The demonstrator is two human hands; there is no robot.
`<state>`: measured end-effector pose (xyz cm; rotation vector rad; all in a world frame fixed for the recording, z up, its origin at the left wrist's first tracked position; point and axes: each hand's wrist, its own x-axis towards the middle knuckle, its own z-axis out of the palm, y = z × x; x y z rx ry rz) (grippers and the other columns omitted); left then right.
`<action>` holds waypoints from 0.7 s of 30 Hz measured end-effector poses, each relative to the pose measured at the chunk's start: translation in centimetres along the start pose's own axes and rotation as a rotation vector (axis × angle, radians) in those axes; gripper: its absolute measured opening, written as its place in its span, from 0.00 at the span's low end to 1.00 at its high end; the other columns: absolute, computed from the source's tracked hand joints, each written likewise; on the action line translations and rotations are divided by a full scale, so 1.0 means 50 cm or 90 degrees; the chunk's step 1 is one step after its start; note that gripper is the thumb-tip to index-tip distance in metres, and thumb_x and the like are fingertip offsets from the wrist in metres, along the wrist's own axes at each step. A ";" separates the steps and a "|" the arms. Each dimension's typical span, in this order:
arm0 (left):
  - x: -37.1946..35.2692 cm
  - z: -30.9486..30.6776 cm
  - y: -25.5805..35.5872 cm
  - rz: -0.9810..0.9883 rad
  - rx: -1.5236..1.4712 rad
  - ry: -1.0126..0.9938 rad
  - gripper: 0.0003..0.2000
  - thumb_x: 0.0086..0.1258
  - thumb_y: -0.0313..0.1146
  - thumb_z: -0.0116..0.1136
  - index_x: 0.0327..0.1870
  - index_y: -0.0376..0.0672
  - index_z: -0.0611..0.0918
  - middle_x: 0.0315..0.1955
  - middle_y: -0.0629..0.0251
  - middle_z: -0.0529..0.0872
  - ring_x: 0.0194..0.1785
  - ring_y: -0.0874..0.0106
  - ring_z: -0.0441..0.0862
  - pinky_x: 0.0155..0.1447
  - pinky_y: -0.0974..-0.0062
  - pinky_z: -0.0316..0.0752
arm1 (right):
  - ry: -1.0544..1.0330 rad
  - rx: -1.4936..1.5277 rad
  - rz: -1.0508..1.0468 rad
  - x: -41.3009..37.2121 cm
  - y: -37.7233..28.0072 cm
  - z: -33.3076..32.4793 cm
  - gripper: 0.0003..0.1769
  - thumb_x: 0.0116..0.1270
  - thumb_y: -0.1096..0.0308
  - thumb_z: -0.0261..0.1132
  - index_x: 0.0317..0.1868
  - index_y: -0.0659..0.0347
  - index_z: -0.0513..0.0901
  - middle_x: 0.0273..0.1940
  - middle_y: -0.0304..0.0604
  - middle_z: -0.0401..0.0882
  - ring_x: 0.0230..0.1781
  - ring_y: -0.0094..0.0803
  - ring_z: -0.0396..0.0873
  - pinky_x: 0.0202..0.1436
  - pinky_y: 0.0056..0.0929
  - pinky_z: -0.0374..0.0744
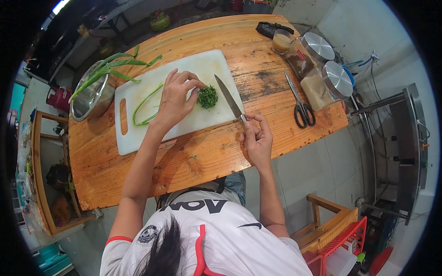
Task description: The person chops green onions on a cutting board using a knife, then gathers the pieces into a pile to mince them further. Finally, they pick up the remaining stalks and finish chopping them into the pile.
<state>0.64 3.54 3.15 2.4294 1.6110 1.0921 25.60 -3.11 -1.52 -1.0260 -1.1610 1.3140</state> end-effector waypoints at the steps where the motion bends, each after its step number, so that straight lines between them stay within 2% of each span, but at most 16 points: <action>1: -0.001 -0.001 0.004 0.000 0.004 0.002 0.02 0.66 0.29 0.67 0.37 0.45 0.88 0.36 0.65 0.84 0.50 0.65 0.82 0.77 0.52 0.61 | -0.007 0.011 0.019 -0.001 -0.005 0.002 0.13 0.82 0.68 0.59 0.61 0.60 0.75 0.24 0.37 0.81 0.15 0.12 0.68 0.19 0.15 0.64; 4: -0.004 -0.005 0.015 0.005 0.012 0.002 0.03 0.67 0.27 0.65 0.39 0.45 0.88 0.36 0.65 0.84 0.49 0.64 0.82 0.77 0.52 0.62 | -0.019 -0.027 0.003 0.004 0.005 -0.002 0.14 0.84 0.64 0.55 0.63 0.59 0.74 0.23 0.40 0.81 0.12 0.13 0.67 0.15 0.15 0.62; 9: -0.021 0.004 0.027 0.028 0.002 0.030 0.06 0.67 0.24 0.64 0.42 0.45 0.87 0.37 0.65 0.85 0.49 0.64 0.82 0.75 0.52 0.63 | -0.021 -0.026 0.087 0.024 -0.013 0.008 0.15 0.85 0.63 0.52 0.63 0.60 0.75 0.23 0.40 0.81 0.12 0.13 0.68 0.15 0.15 0.65; 12: -0.035 0.007 0.030 0.056 -0.010 0.016 0.12 0.66 0.23 0.63 0.49 0.46 0.87 0.45 0.64 0.85 0.55 0.63 0.81 0.76 0.52 0.62 | -0.046 -0.030 0.094 0.042 -0.021 0.022 0.15 0.85 0.63 0.51 0.62 0.61 0.75 0.24 0.40 0.81 0.12 0.13 0.69 0.14 0.15 0.66; 15: -0.054 0.007 0.048 0.108 0.073 -0.023 0.24 0.63 0.22 0.62 0.61 0.51 0.84 0.60 0.62 0.79 0.66 0.60 0.74 0.79 0.49 0.58 | -0.070 -0.027 0.088 0.057 -0.029 0.044 0.15 0.86 0.63 0.50 0.62 0.61 0.75 0.24 0.40 0.81 0.12 0.14 0.68 0.14 0.15 0.66; 18: -0.077 -0.002 0.063 0.113 0.095 -0.093 0.35 0.60 0.23 0.62 0.72 0.61 0.76 0.74 0.61 0.66 0.79 0.56 0.58 0.82 0.43 0.51 | -0.083 -0.008 0.100 0.066 -0.039 0.058 0.15 0.86 0.63 0.49 0.62 0.62 0.75 0.24 0.40 0.82 0.11 0.14 0.68 0.14 0.15 0.66; 21: -0.088 0.003 0.058 0.111 0.118 -0.107 0.37 0.60 0.26 0.61 0.74 0.67 0.73 0.79 0.62 0.57 0.83 0.56 0.48 0.83 0.40 0.46 | -0.090 0.012 0.115 0.070 -0.045 0.062 0.15 0.86 0.63 0.49 0.62 0.62 0.75 0.24 0.41 0.81 0.11 0.14 0.68 0.14 0.15 0.66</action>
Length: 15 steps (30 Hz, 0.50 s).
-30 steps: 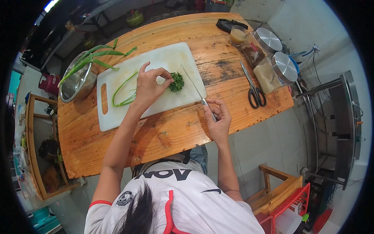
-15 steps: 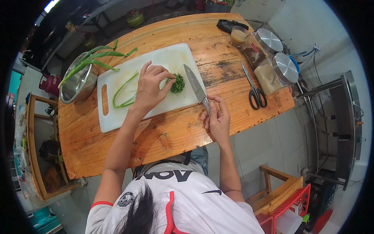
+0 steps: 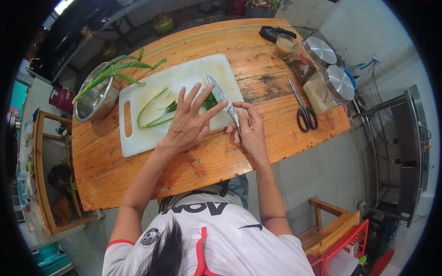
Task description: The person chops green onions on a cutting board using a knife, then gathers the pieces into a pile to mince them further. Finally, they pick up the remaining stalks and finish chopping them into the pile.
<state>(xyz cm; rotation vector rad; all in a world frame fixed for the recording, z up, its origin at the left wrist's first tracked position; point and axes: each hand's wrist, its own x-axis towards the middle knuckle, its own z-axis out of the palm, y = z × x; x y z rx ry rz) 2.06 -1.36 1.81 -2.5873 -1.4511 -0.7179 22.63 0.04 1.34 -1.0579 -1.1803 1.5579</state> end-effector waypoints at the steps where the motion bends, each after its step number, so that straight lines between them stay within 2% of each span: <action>1: -0.001 0.003 0.000 -0.003 0.010 -0.010 0.37 0.59 0.27 0.60 0.74 0.68 0.73 0.80 0.63 0.56 0.84 0.57 0.46 0.83 0.40 0.45 | -0.002 0.006 0.005 -0.001 0.000 0.000 0.15 0.86 0.63 0.49 0.62 0.62 0.75 0.23 0.41 0.81 0.11 0.15 0.68 0.14 0.15 0.66; 9: 0.010 0.003 -0.019 -0.007 0.041 -0.026 0.39 0.57 0.30 0.57 0.75 0.70 0.72 0.82 0.65 0.52 0.85 0.59 0.42 0.85 0.41 0.36 | -0.014 0.032 0.013 -0.020 -0.002 -0.011 0.16 0.85 0.62 0.50 0.62 0.62 0.76 0.22 0.39 0.79 0.11 0.15 0.67 0.14 0.15 0.65; 15: 0.020 0.007 -0.043 -0.031 0.062 -0.031 0.37 0.60 0.32 0.54 0.76 0.71 0.71 0.83 0.65 0.52 0.85 0.59 0.41 0.85 0.43 0.33 | -0.020 -0.004 0.033 -0.054 -0.020 -0.039 0.16 0.85 0.62 0.51 0.62 0.62 0.76 0.22 0.38 0.78 0.11 0.15 0.66 0.14 0.15 0.64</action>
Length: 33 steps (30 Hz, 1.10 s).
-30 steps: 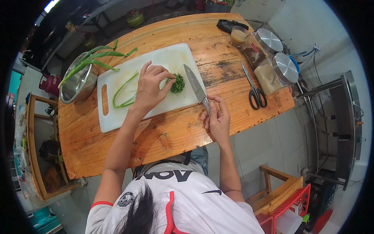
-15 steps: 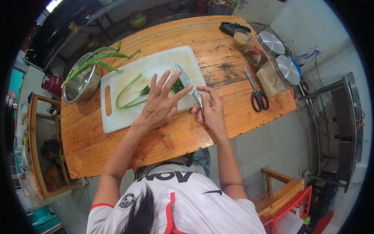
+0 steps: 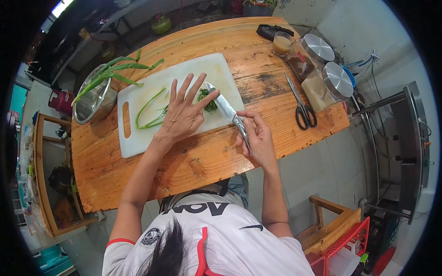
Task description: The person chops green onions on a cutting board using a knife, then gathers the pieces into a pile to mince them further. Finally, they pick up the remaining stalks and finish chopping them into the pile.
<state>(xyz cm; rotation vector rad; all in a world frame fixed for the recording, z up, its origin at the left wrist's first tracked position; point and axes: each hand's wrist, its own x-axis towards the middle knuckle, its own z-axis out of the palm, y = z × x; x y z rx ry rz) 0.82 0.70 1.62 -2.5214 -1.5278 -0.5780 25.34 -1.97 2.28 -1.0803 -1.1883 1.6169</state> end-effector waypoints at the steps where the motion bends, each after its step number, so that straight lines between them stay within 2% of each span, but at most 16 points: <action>1: 0.001 0.004 -0.001 -0.001 -0.004 0.003 0.36 0.61 0.33 0.54 0.76 0.69 0.71 0.83 0.65 0.51 0.85 0.59 0.41 0.85 0.42 0.33 | 0.005 -0.016 0.010 -0.009 -0.003 -0.005 0.16 0.85 0.62 0.51 0.62 0.62 0.76 0.22 0.38 0.78 0.11 0.14 0.66 0.14 0.15 0.64; 6: 0.000 0.012 -0.004 -0.021 -0.011 -0.005 0.30 0.70 0.35 0.54 0.76 0.62 0.72 0.82 0.64 0.51 0.85 0.57 0.42 0.85 0.43 0.38 | 0.065 -0.067 -0.001 -0.054 -0.009 -0.043 0.15 0.84 0.62 0.53 0.62 0.61 0.77 0.20 0.36 0.77 0.11 0.13 0.66 0.14 0.15 0.63; 9: 0.003 0.011 -0.006 -0.032 -0.053 0.061 0.23 0.72 0.32 0.59 0.69 0.55 0.80 0.77 0.62 0.64 0.81 0.59 0.56 0.84 0.45 0.43 | 0.103 -0.063 -0.020 -0.061 -0.009 -0.055 0.15 0.84 0.62 0.54 0.61 0.61 0.78 0.20 0.35 0.77 0.11 0.13 0.66 0.14 0.15 0.62; 12: 0.014 0.020 -0.017 -0.043 -0.145 0.071 0.15 0.69 0.28 0.64 0.56 0.50 0.88 0.61 0.63 0.83 0.67 0.64 0.77 0.83 0.47 0.50 | 0.131 -0.062 -0.043 -0.050 0.009 -0.055 0.15 0.84 0.62 0.54 0.61 0.61 0.78 0.20 0.35 0.78 0.11 0.12 0.66 0.14 0.14 0.62; 15: 0.030 0.018 -0.020 -0.086 -0.215 0.071 0.08 0.66 0.29 0.69 0.44 0.47 0.91 0.40 0.69 0.90 0.49 0.69 0.86 0.80 0.47 0.55 | 0.147 -0.037 -0.073 -0.031 0.037 -0.035 0.15 0.84 0.62 0.55 0.60 0.60 0.78 0.21 0.35 0.78 0.11 0.12 0.65 0.14 0.14 0.62; 18: 0.039 0.018 -0.009 -0.130 -0.254 0.119 0.05 0.65 0.31 0.71 0.40 0.48 0.91 0.31 0.71 0.88 0.41 0.70 0.86 0.79 0.49 0.58 | 0.161 0.007 -0.124 -0.017 0.074 -0.016 0.14 0.83 0.63 0.56 0.60 0.60 0.78 0.21 0.35 0.79 0.11 0.12 0.65 0.14 0.14 0.62; 21: 0.045 0.006 -0.012 -0.140 -0.210 0.100 0.03 0.63 0.32 0.72 0.37 0.48 0.91 0.28 0.71 0.86 0.41 0.68 0.85 0.78 0.49 0.58 | 0.157 0.001 -0.148 -0.013 0.083 -0.013 0.13 0.83 0.64 0.56 0.61 0.60 0.78 0.21 0.35 0.79 0.12 0.11 0.65 0.14 0.14 0.61; 29: 0.054 0.007 -0.005 -0.062 -0.107 0.218 0.02 0.64 0.31 0.70 0.35 0.47 0.89 0.28 0.70 0.86 0.40 0.66 0.84 0.78 0.49 0.59 | 0.124 -0.024 -0.154 -0.015 0.085 -0.020 0.13 0.83 0.65 0.56 0.61 0.61 0.77 0.22 0.34 0.78 0.12 0.11 0.65 0.14 0.14 0.62; 30: 0.052 0.004 -0.003 -0.064 -0.110 0.220 0.02 0.64 0.31 0.70 0.36 0.48 0.89 0.28 0.70 0.86 0.41 0.66 0.85 0.78 0.49 0.59 | 0.125 -0.022 -0.152 -0.015 0.084 -0.020 0.13 0.83 0.65 0.56 0.61 0.61 0.77 0.22 0.34 0.78 0.12 0.11 0.65 0.14 0.14 0.62; 33: 0.039 -0.006 -0.013 -0.089 -0.181 0.111 0.05 0.64 0.30 0.69 0.39 0.49 0.90 0.30 0.69 0.88 0.42 0.67 0.86 0.77 0.49 0.59 | 0.134 -0.026 -0.141 -0.017 0.083 -0.017 0.13 0.83 0.65 0.56 0.61 0.61 0.77 0.22 0.34 0.78 0.12 0.11 0.65 0.14 0.14 0.63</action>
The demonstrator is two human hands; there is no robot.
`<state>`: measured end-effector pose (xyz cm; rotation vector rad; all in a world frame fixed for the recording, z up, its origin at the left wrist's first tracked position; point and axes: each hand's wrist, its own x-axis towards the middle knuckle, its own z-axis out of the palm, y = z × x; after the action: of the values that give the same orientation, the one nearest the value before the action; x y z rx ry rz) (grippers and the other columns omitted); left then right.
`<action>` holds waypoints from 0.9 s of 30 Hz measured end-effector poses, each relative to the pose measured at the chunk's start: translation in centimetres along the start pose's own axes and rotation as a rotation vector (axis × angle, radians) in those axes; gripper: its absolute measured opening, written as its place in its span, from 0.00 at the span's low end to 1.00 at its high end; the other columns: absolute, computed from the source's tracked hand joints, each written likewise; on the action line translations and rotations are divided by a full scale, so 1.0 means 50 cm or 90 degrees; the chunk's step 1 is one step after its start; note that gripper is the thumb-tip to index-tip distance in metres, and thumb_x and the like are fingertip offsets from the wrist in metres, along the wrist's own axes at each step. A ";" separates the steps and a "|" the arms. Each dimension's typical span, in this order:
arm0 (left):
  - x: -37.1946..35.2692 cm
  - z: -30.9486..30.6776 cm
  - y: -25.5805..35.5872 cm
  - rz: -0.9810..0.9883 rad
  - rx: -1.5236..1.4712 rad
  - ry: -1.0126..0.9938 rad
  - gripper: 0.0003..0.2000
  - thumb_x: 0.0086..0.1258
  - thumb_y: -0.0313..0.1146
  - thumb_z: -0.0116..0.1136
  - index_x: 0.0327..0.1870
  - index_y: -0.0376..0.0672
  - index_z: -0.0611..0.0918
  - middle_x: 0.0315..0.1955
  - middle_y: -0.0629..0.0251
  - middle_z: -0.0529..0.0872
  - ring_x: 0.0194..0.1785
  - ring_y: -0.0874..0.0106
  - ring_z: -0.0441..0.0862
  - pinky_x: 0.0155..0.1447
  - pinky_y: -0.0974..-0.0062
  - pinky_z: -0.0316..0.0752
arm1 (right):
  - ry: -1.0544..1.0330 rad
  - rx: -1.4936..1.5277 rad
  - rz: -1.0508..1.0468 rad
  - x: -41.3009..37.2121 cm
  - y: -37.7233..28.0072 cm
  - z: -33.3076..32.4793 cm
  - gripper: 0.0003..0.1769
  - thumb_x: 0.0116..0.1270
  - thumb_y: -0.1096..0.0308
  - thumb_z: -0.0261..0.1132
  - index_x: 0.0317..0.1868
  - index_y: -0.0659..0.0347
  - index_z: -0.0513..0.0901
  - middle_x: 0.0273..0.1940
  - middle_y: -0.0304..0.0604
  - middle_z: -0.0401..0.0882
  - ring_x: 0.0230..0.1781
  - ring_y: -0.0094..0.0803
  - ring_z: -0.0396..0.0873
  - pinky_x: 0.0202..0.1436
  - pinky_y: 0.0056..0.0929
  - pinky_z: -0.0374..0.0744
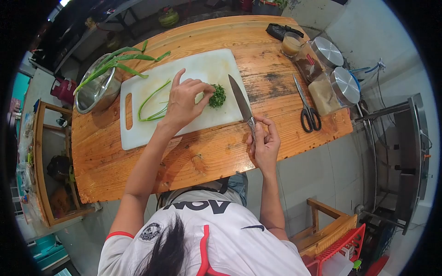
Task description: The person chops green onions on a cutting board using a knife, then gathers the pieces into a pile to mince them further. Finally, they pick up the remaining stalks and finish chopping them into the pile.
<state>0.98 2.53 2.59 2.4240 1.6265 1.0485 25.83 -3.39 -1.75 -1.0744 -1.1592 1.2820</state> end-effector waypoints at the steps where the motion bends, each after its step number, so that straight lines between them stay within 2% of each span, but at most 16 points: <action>1: -0.001 -0.008 -0.002 -0.015 -0.009 -0.004 0.05 0.64 0.30 0.69 0.40 0.49 0.90 0.30 0.69 0.89 0.43 0.68 0.86 0.77 0.49 0.59 | 0.004 -0.004 0.002 0.001 -0.001 0.001 0.13 0.83 0.65 0.56 0.61 0.61 0.77 0.22 0.34 0.78 0.12 0.11 0.65 0.14 0.14 0.63; 3: -0.001 -0.024 -0.008 -0.043 -0.027 -0.013 0.05 0.64 0.30 0.69 0.40 0.49 0.90 0.31 0.67 0.90 0.44 0.69 0.87 0.77 0.51 0.60 | 0.001 0.007 0.008 -0.001 -0.003 0.002 0.13 0.83 0.65 0.56 0.60 0.61 0.77 0.22 0.34 0.78 0.12 0.11 0.65 0.14 0.14 0.63; 6: -0.003 -0.047 -0.071 -0.072 -0.026 0.067 0.04 0.64 0.31 0.70 0.39 0.48 0.90 0.32 0.67 0.89 0.43 0.68 0.87 0.73 0.56 0.64 | -0.004 0.001 -0.007 0.001 0.003 0.000 0.13 0.83 0.65 0.56 0.60 0.61 0.77 0.22 0.34 0.78 0.12 0.11 0.65 0.14 0.14 0.63; 9: -0.026 -0.119 -0.132 -0.120 0.008 -0.040 0.05 0.63 0.32 0.71 0.38 0.47 0.91 0.33 0.67 0.89 0.44 0.65 0.85 0.68 0.60 0.66 | -0.002 0.007 -0.010 0.000 0.004 -0.002 0.13 0.83 0.65 0.57 0.60 0.61 0.77 0.22 0.34 0.78 0.13 0.11 0.65 0.14 0.14 0.63; 12: -0.054 -0.164 -0.139 -0.122 0.121 -0.141 0.06 0.61 0.32 0.71 0.38 0.47 0.91 0.34 0.68 0.89 0.46 0.64 0.83 0.66 0.62 0.66 | 0.002 0.013 0.004 0.001 0.002 0.002 0.13 0.82 0.66 0.57 0.60 0.61 0.77 0.22 0.34 0.78 0.13 0.11 0.66 0.15 0.14 0.63; 15: -0.071 -0.166 -0.130 -0.123 0.127 -0.183 0.06 0.60 0.31 0.71 0.38 0.47 0.91 0.34 0.68 0.88 0.47 0.63 0.81 0.66 0.63 0.66 | 0.007 0.007 0.003 0.000 0.003 0.003 0.13 0.82 0.66 0.57 0.60 0.62 0.77 0.22 0.34 0.78 0.13 0.11 0.66 0.15 0.14 0.63; 18: -0.083 -0.154 -0.144 -0.103 0.167 -0.163 0.04 0.61 0.31 0.70 0.35 0.46 0.90 0.33 0.67 0.88 0.46 0.64 0.82 0.65 0.64 0.66 | 0.005 0.001 -0.012 0.001 0.002 0.000 0.13 0.82 0.66 0.58 0.60 0.62 0.77 0.22 0.34 0.78 0.14 0.11 0.66 0.16 0.14 0.63; 24: -0.076 -0.143 -0.162 -0.132 0.126 -0.210 0.03 0.61 0.31 0.67 0.31 0.44 0.88 0.32 0.65 0.88 0.45 0.65 0.83 0.64 0.63 0.69 | 0.001 0.005 -0.008 0.001 0.002 0.002 0.13 0.82 0.66 0.58 0.60 0.61 0.77 0.22 0.34 0.78 0.14 0.11 0.66 0.16 0.14 0.63; 27: -0.062 -0.131 -0.173 -0.169 0.135 -0.084 0.03 0.60 0.31 0.67 0.30 0.43 0.88 0.32 0.65 0.88 0.43 0.64 0.84 0.59 0.63 0.72 | 0.005 0.006 -0.006 0.001 0.005 0.001 0.13 0.82 0.66 0.58 0.60 0.61 0.77 0.22 0.34 0.78 0.14 0.11 0.66 0.16 0.14 0.62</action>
<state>-10.27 1.72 2.74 2.2490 2.0317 0.6943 25.77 -3.36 -1.97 -1.0650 -1.1511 1.2739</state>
